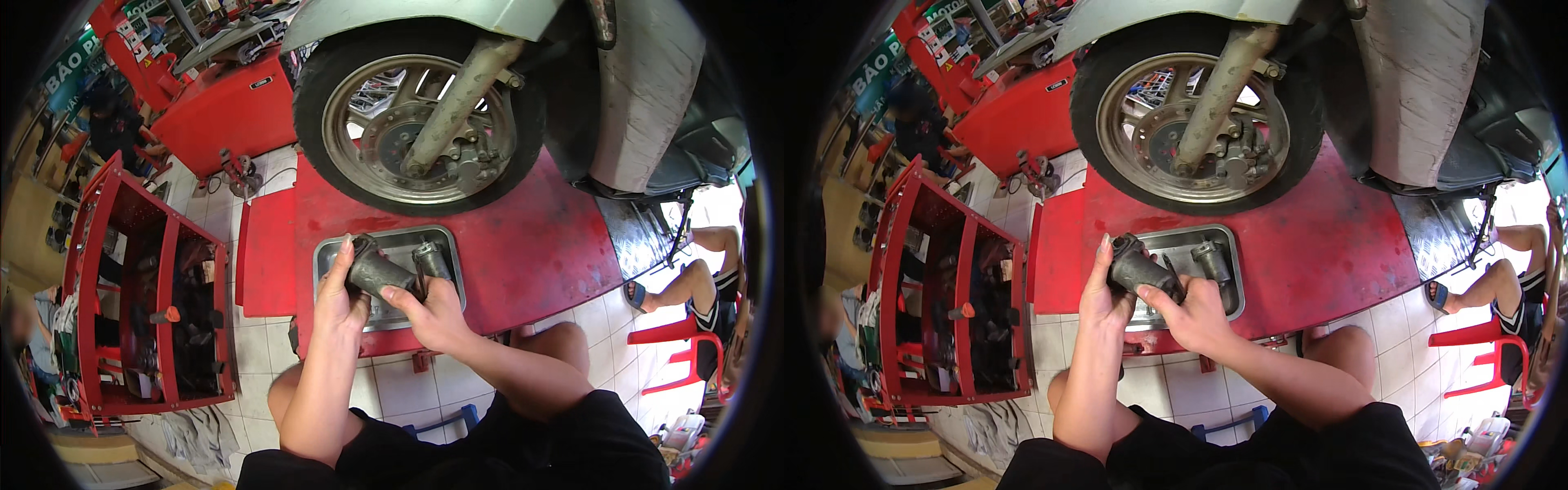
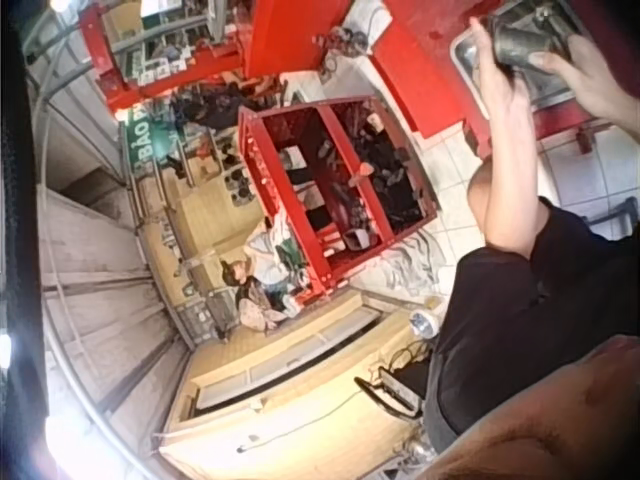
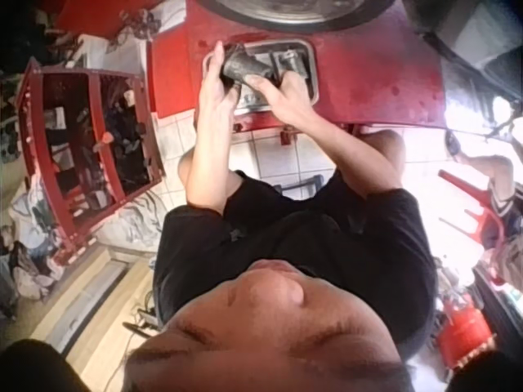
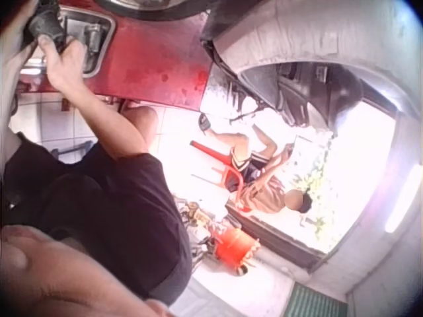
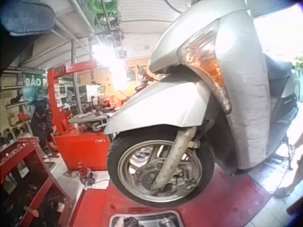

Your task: The person sits on the floor in a workshop and uses a screwdriver to disassemble a cylindrical metal part, likely a starter motor, held in their hands. They remove screws and separate the casing from the internal components, placing the parts into a metal tray on a red lift table.

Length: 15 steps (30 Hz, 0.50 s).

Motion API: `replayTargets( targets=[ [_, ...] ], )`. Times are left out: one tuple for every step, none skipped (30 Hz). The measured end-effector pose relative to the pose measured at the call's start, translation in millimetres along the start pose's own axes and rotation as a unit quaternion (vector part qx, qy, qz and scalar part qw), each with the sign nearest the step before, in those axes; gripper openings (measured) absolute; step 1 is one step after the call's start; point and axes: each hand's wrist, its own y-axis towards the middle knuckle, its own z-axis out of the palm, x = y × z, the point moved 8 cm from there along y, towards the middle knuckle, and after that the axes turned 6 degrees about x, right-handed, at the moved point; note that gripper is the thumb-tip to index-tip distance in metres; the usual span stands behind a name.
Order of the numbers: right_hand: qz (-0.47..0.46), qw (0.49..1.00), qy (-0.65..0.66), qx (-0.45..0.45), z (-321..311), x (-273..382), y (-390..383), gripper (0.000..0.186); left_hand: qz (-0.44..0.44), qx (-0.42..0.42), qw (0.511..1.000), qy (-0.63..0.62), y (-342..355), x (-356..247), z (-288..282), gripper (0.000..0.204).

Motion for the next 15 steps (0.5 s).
replayTargets(
  targets=[
    [0.003,1.0,-0.005,0.002,0,2,0,0.049,0.0,0.007,1.0,0.001,0,-1,1,0.038],
    [0.007,1.0,-0.01,0.003,-2,3,-1,0.048,-0.002,0.013,1.0,0.003,0,-2,3,0.039],
    [0.01,1.0,-0.015,0.004,-4,3,-2,0.047,-0.004,0.02,1.0,0.005,0,-1,4,0.04],
    [-0.014,1.0,0.013,0.006,-5,3,-1,0.046,0.01,0.042,0.999,0.013,0,0,8,0.043],
    [-0.04,0.998,0.041,0.011,-4,3,0,0.045,0.027,0.062,0.997,0.023,-2,0,12,0.046],
    [-0.066,0.995,0.07,0.016,-4,3,0,0.044,0.045,0.083,0.995,0.032,-4,0,16,0.049],
    [-0.073,0.995,0.057,0.027,-4,2,-2,0.044,0.053,0.102,0.993,0.034,-8,1,19,0.056],
    [-0.083,0.995,0.041,0.041,-6,2,-4,0.043,0.065,0.121,0.99,0.034,-11,2,23,0.062],
    [-0.093,0.994,0.026,0.055,-8,3,-5,0.043,0.078,0.139,0.987,0.035,-15,2,27,0.069],
    [-0.11,0.991,0.011,0.071,-9,6,-5,0.043,0.089,0.167,0.982,0.029,-18,1,32,0.075],
    [-0.124,0.989,-0.008,0.086,-11,9,-7,0.042,0.098,0.194,0.976,0.02,-21,3,39,0.081],
    [-0.138,0.985,-0.027,0.102,-12,12,-8,0.041,0.108,0.22,0.969,0.01,-25,3,46,0.087],
    [-0.149,0.983,-0.004,0.109,-11,7,-9,0.041,0.102,0.211,0.972,0.004,-28,3,49,0.098],
    [-0.174,0.979,0.011,0.109,-11,4,-10,0.041,0.113,0.221,0.968,0.024,-33,1,56,0.099],
    [-0.199,0.974,0.027,0.109,-12,3,-12,0.041,0.125,0.231,0.964,0.045,-37,-1,61,0.101]
  ],
)
